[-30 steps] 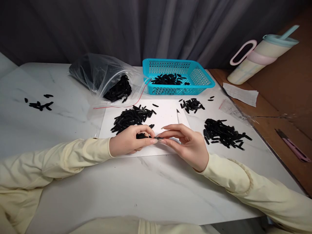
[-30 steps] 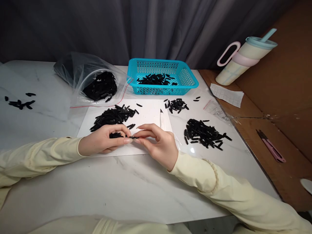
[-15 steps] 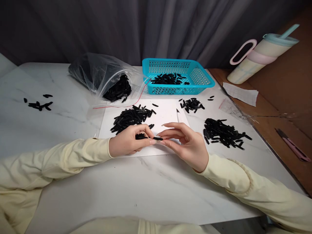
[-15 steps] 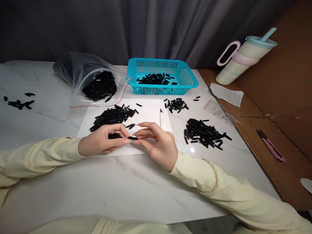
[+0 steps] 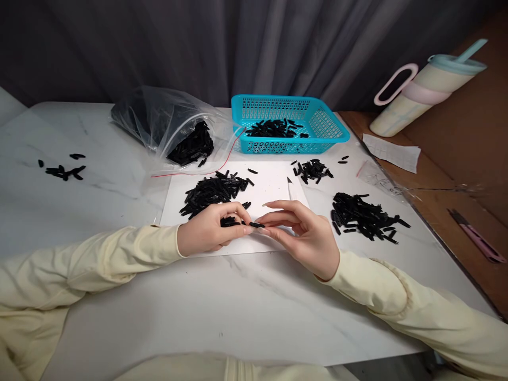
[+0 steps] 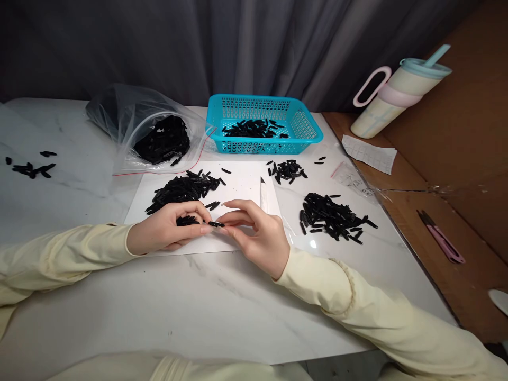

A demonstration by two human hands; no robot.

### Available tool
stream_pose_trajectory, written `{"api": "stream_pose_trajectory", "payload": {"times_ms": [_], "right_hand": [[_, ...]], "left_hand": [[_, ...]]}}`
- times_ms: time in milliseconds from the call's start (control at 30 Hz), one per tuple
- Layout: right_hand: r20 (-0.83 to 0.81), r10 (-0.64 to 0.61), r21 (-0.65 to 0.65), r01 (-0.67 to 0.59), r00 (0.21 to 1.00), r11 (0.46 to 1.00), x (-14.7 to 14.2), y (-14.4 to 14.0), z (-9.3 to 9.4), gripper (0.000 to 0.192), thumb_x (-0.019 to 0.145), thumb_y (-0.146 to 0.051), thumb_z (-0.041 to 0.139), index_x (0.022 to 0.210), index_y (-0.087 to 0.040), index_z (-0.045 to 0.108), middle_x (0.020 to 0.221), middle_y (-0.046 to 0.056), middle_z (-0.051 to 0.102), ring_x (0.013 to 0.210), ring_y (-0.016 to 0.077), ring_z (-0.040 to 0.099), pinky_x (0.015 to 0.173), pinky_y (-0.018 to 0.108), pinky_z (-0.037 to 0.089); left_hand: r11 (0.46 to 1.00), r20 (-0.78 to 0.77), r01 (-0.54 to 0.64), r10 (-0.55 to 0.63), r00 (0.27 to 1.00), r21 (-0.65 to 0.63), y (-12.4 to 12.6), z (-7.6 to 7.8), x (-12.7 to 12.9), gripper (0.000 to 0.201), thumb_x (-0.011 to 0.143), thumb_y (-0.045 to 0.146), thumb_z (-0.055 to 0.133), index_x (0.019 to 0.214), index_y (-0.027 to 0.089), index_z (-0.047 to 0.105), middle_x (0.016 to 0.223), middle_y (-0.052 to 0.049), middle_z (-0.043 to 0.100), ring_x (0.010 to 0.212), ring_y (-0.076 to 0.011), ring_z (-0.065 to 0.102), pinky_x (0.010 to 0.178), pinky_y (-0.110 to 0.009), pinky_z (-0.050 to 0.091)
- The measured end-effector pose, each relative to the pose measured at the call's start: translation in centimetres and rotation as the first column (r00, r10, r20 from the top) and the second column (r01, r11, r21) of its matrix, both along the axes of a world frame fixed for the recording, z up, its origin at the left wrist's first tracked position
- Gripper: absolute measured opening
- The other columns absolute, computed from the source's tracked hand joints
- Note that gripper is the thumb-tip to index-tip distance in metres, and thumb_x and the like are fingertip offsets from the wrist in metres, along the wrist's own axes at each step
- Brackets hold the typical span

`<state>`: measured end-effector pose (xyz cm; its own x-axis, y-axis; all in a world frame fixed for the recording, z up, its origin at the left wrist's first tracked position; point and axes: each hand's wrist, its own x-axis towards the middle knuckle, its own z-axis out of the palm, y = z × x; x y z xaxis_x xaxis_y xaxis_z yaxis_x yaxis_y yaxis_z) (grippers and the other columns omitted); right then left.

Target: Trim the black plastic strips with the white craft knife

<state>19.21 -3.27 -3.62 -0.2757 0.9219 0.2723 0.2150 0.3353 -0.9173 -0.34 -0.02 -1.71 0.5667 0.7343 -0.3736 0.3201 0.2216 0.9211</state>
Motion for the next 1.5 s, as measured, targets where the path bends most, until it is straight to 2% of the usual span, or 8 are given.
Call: {"api": "stream_pose_trajectory", "payload": {"times_ms": [167, 433, 667, 1233, 1500], "right_hand": [[0.046, -0.024, 0.027, 0.023, 0.999, 0.999, -0.05, -0.11, 0.12, 0.027, 0.081, -0.016, 0.062, 0.105, -0.020, 0.051, 0.087, 0.004, 0.071, 0.082, 0.0170, 0.068, 0.076, 0.031, 0.058], [0.182, -0.056, 0.216, 0.016, 0.982, 0.976, -0.03, -0.51, 0.34, 0.032, 0.079, -0.005, 0.061, 0.106, -0.020, 0.052, 0.087, 0.001, 0.072, 0.078, 0.0124, 0.069, 0.074, 0.022, 0.057], [0.184, -0.028, 0.170, -0.004, 0.983, 0.985, -0.07, -0.54, 0.45, 0.032, 0.080, -0.006, 0.060, 0.107, -0.020, 0.052, 0.088, 0.002, 0.072, 0.080, 0.0138, 0.069, 0.073, 0.023, 0.058], [0.185, -0.011, 0.171, -0.021, 0.983, 0.985, -0.18, -0.50, 0.44, 0.031, 0.080, -0.007, 0.061, 0.106, -0.021, 0.053, 0.083, -0.001, 0.072, 0.075, 0.0122, 0.069, 0.072, 0.021, 0.057], [0.131, -0.051, 0.196, 0.024, 0.990, 0.980, -0.09, -0.48, 0.15, 0.030, 0.079, -0.008, 0.063, 0.106, -0.020, 0.053, 0.086, 0.002, 0.072, 0.081, 0.0131, 0.069, 0.076, 0.022, 0.057]], "left_hand": [[0.998, 0.030, 0.006, -0.004, 1.000, -0.056, -0.01, 0.32, 0.00, 0.011, 0.081, 0.026, 0.056, 0.086, 0.017, 0.052, 0.053, 0.010, 0.036, 0.033, -0.0001, 0.028, 0.028, -0.011, 0.023], [0.991, 0.078, -0.006, 0.017, 0.997, -0.137, 0.08, 0.36, 0.13, 0.014, 0.085, 0.027, 0.051, 0.077, 0.016, 0.050, 0.045, 0.011, 0.024, 0.036, -0.0015, 0.020, 0.029, -0.010, 0.018], [0.985, 0.124, -0.021, 0.043, 0.991, -0.173, 0.23, 0.31, 0.09, 0.019, 0.087, 0.022, 0.047, 0.070, 0.016, 0.045, 0.045, 0.011, 0.026, 0.036, -0.0012, 0.019, 0.029, -0.009, 0.016], [0.991, 0.128, -0.024, 0.042, 0.991, -0.135, 0.14, 0.01, 0.12, 0.017, 0.087, 0.024, 0.048, 0.072, 0.016, 0.049, 0.045, 0.011, 0.027, 0.036, -0.0015, 0.021, 0.029, -0.009, 0.017], [0.992, 0.142, -0.013, 0.031, 0.989, -0.123, 0.00, 0.23, -0.08, 0.013, 0.087, 0.023, 0.048, 0.076, 0.016, 0.050, 0.046, 0.011, 0.027, 0.037, -0.0016, 0.020, 0.030, -0.010, 0.016]]}}
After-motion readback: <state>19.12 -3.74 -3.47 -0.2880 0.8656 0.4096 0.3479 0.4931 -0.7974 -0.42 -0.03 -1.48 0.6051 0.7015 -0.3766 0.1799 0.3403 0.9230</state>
